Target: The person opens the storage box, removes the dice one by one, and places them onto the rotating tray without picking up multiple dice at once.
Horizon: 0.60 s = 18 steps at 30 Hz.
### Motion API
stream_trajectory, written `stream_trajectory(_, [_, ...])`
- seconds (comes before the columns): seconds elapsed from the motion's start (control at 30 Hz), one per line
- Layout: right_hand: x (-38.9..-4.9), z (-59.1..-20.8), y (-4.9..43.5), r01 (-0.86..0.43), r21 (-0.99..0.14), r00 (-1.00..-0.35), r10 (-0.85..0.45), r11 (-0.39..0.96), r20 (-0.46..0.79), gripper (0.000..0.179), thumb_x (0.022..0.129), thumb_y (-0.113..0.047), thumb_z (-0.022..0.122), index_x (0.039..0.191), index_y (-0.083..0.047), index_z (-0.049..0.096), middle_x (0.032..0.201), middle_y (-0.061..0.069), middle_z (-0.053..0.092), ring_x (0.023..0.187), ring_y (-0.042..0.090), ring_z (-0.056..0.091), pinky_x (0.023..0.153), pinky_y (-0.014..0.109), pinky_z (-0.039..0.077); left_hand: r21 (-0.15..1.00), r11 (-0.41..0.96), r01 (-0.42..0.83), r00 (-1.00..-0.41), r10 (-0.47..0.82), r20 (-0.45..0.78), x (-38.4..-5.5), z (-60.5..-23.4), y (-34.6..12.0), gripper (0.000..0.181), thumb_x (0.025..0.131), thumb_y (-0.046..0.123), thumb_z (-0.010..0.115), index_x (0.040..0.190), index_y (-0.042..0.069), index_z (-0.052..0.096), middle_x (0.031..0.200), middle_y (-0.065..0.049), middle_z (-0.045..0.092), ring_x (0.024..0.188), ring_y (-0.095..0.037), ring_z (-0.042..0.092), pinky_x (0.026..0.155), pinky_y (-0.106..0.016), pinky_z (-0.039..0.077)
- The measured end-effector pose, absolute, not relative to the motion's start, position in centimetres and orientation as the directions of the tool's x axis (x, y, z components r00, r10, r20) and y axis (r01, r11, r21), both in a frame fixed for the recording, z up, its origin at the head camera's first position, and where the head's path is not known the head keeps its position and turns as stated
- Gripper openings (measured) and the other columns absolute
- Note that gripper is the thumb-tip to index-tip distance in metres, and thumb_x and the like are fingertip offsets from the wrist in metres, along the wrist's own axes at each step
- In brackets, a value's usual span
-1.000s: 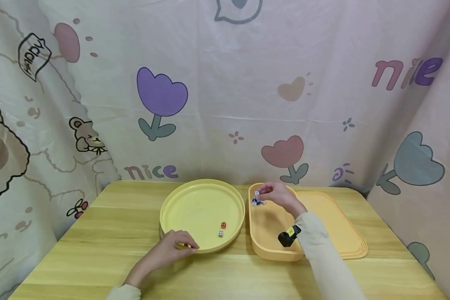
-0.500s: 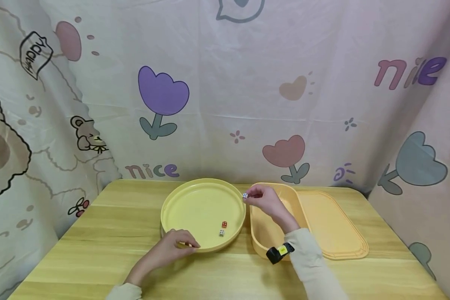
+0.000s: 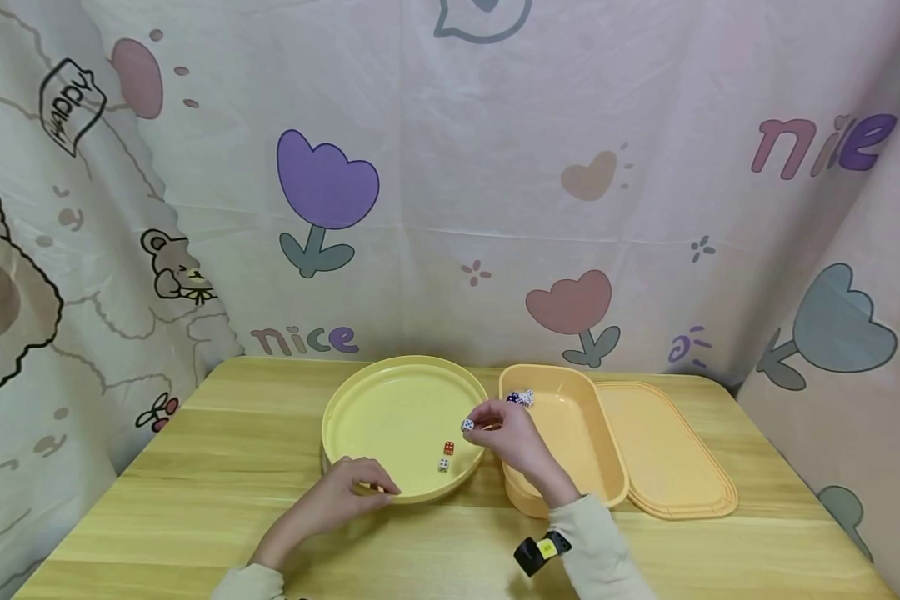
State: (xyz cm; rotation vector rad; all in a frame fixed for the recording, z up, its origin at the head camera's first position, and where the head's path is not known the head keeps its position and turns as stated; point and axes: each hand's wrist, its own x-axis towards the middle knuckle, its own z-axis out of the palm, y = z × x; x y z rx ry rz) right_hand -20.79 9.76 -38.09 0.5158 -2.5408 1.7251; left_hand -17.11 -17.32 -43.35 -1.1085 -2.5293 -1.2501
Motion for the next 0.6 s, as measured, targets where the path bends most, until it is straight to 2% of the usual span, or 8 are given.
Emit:
stream_trajectory(0.23, [-20.3, -39.3, 8.8, -0.36, -0.832, -0.922, -0.295, 0.423, 0.25, 0.014, 0.073, -0.007, 0.073, 0.083, -0.003, 0.064, 0.074, 0.0, 0.059, 0.069, 0.013, 0.055, 0.062, 0.025, 0.046, 0.64, 0.387, 0.664, -0.719, 0.564, 0.405, -17.1, -43.3, -17.3, 0.007, 0.083, 0.017, 0.066, 0.088, 0.019, 0.07, 0.086, 0.013, 0.063, 0.081, -0.006, 0.055, 0.078, -0.031, 0.033])
stream_trajectory(0.43, [-20.3, -39.9, 8.3, -0.408, -0.789, -0.905, -0.315, 0.459, 0.285, 0.013, 0.074, -0.006, 0.072, 0.083, -0.004, 0.063, 0.073, -0.002, 0.057, 0.068, 0.012, 0.054, 0.061, 0.024, 0.045, 0.643, 0.37, 0.671, -0.709, 0.573, 0.411, -17.1, -43.3, -17.3, 0.008, 0.082, 0.015, 0.066, 0.088, 0.018, 0.07, 0.086, 0.014, 0.063, 0.081, -0.006, 0.056, 0.076, -0.029, 0.034])
stream_trajectory(0.6, [-20.3, -40.0, 8.3, -0.408, -0.778, -0.907, -0.309, 0.477, 0.286, 0.013, 0.075, -0.007, 0.072, 0.083, -0.005, 0.063, 0.073, -0.001, 0.056, 0.068, 0.012, 0.053, 0.062, 0.025, 0.045, 0.651, 0.319, 0.689, -0.681, 0.591, 0.432, -17.4, -43.3, -17.3, 0.008, 0.082, 0.012, 0.066, 0.088, 0.014, 0.07, 0.085, 0.01, 0.064, 0.08, -0.007, 0.057, 0.071, -0.028, 0.043])
